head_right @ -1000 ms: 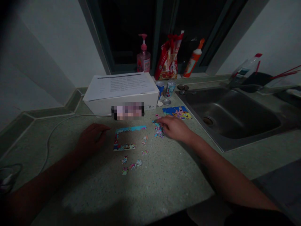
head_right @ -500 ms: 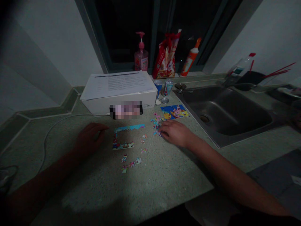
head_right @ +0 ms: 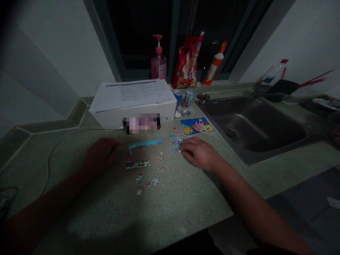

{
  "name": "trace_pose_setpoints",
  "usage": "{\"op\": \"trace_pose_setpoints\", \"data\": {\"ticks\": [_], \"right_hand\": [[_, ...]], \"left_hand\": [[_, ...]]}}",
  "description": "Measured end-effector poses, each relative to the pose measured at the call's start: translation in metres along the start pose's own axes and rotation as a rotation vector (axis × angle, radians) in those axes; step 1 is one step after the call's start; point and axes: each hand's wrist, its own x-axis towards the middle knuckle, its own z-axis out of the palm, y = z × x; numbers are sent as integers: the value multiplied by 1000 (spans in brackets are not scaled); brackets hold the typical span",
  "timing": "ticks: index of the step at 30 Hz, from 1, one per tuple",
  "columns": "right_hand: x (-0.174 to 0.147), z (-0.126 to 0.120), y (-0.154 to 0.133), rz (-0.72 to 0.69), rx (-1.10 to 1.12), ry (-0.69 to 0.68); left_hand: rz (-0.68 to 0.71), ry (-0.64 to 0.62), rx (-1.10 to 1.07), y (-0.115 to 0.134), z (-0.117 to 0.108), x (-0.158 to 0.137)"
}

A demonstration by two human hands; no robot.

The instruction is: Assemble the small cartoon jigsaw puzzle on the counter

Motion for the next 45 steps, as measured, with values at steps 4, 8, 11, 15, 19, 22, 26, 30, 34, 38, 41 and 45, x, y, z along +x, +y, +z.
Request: {"op": "trace_pose_setpoints", "data": {"ticks": [4, 8, 11, 15, 19, 22, 26, 30, 34, 38, 41, 45], "right_hand": [[-2, -1, 3, -3, 47, 3], [-5, -3, 8, -19, 24, -5], [-6, -5, 13, -32, -18, -1], [-7, -6, 18, -17, -56, 50], [-8, -7, 16, -62, 1, 31], [-9, -8, 11, -67, 6, -29], [-8, -9, 12, -59, -31, -30], [-7, -7, 22, -31, -126, 44], [-6, -2, 30, 5, -174, 97], [-6, -3, 31, 30, -159, 50], [-6, -5, 29, 46, -165, 15], [-6, -8, 29, 59, -158, 4]], "left_hand": [[-13, -12, -9, 1, -1, 1], [-18, -11, -16, 1, -1, 1], [-13, -6, -19, 1, -1, 1], [0, -9, -10, 0, 0, 1], [7, 8, -13, -2, 1, 1], [5, 5, -20, -2, 1, 0], [4, 6, -15, -2, 1, 0], [-3, -12, -3, -1, -1, 1], [-34, -65, 37, 2, -3, 1], [-32, -63, 37, 3, -4, 2], [-42, -75, 37, 2, -4, 2], [-38, -75, 28, 1, -3, 1]]}}
